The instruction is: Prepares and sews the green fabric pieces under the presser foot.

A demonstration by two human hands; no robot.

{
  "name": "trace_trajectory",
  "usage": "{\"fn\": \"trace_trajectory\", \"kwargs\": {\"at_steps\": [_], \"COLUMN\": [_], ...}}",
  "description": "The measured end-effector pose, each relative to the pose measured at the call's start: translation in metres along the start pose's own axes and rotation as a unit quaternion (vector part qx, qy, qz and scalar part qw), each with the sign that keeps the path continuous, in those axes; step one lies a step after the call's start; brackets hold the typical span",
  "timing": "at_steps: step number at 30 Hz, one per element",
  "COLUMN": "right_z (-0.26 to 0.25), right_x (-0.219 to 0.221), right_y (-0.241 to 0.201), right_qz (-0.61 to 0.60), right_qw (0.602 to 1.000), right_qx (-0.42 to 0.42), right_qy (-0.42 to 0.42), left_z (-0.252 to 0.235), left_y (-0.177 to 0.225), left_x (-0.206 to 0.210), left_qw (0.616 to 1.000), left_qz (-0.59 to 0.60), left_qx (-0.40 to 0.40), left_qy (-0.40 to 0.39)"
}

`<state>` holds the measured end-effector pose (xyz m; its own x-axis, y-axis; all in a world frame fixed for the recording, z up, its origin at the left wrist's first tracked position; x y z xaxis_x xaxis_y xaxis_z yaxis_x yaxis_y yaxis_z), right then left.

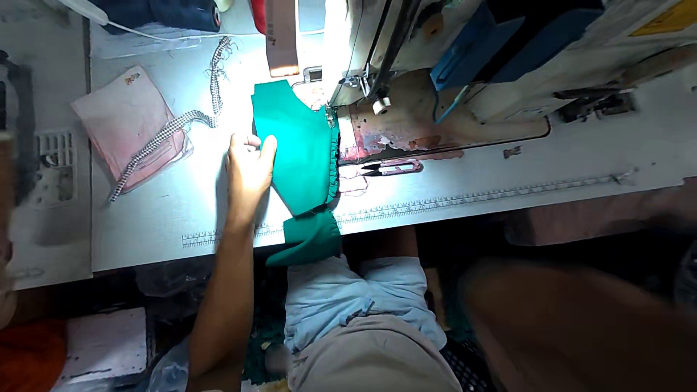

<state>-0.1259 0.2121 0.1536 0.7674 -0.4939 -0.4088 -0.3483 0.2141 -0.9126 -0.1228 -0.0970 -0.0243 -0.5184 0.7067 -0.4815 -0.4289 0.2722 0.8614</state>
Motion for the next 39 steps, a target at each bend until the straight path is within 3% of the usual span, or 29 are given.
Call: {"fn": "trace_trajectory", "kwargs": {"at_steps": [1, 2, 5, 9, 13, 16, 18, 20, 22, 24, 29, 34, 39], "right_z": [-0.028, -0.054, -0.104, -0.122, -0.13, -0.126, -0.126, -0.128, -0.126, -0.127, -0.119, -0.119, -0.142], "right_x": [0.014, 0.027, 0.052, 0.065, 0.058, 0.051, 0.049, 0.046, 0.042, 0.042, 0.038, 0.031, 0.042], "right_y": [0.046, 0.083, 0.143, 0.153, 0.158, 0.157, 0.155, 0.154, 0.154, 0.158, 0.159, 0.159, 0.155], "right_qz": [0.031, 0.048, 0.067, 0.085, -0.032, -0.102, -0.155, -0.232, -0.268, -0.221, -0.139, 0.079, 0.194], "right_qw": [0.998, 0.996, 0.985, 0.978, 0.981, 0.976, 0.971, 0.956, 0.946, 0.959, 0.974, 0.972, 0.963], "right_qx": [-0.047, -0.035, 0.135, 0.177, 0.187, 0.189, 0.18, 0.175, 0.181, 0.175, 0.173, 0.221, 0.161], "right_qy": [0.041, 0.073, 0.079, 0.068, 0.039, 0.026, 0.031, 0.031, 0.029, 0.037, 0.045, 0.03, 0.093], "left_z": [0.001, 0.002, 0.001, -0.002, -0.009, -0.008, -0.009, -0.015, -0.015, -0.014, -0.015, -0.012, -0.005], "left_y": [-0.003, -0.006, -0.005, 0.0, 0.002, 0.004, 0.008, 0.012, 0.012, 0.006, 0.003, -0.003, 0.021], "left_x": [0.0, 0.001, 0.004, 0.0, -0.004, -0.001, 0.002, 0.008, 0.014, 0.015, 0.011, 0.021, 0.021], "left_qw": [1.0, 0.999, 0.996, 0.979, 0.944, 0.969, 0.98, 0.96, 0.949, 0.96, 0.982, 0.998, 0.994], "left_qz": [0.016, 0.027, 0.062, 0.175, 0.301, 0.2, 0.118, 0.199, 0.288, 0.257, 0.142, 0.033, -0.112], "left_qx": [0.002, 0.015, 0.066, 0.096, 0.089, 0.078, 0.126, 0.189, 0.11, 0.025, 0.102, 0.031, 0.008], "left_qy": [-0.005, -0.009, 0.002, -0.041, -0.101, -0.125, -0.098, -0.061, -0.071, -0.107, -0.068, -0.04, -0.014]}}
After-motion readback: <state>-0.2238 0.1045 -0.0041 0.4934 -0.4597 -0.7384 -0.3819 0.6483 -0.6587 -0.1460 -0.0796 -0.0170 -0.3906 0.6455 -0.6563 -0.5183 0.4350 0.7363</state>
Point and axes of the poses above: each hand's wrist, its own z-axis away from the middle knuckle, its own x-axis out of the palm, y = z × x, the point moved 1 cm from there along -z, towards the middle knuckle, and after that the axes turned 10 degrees about -y, right-handed, at the moved point
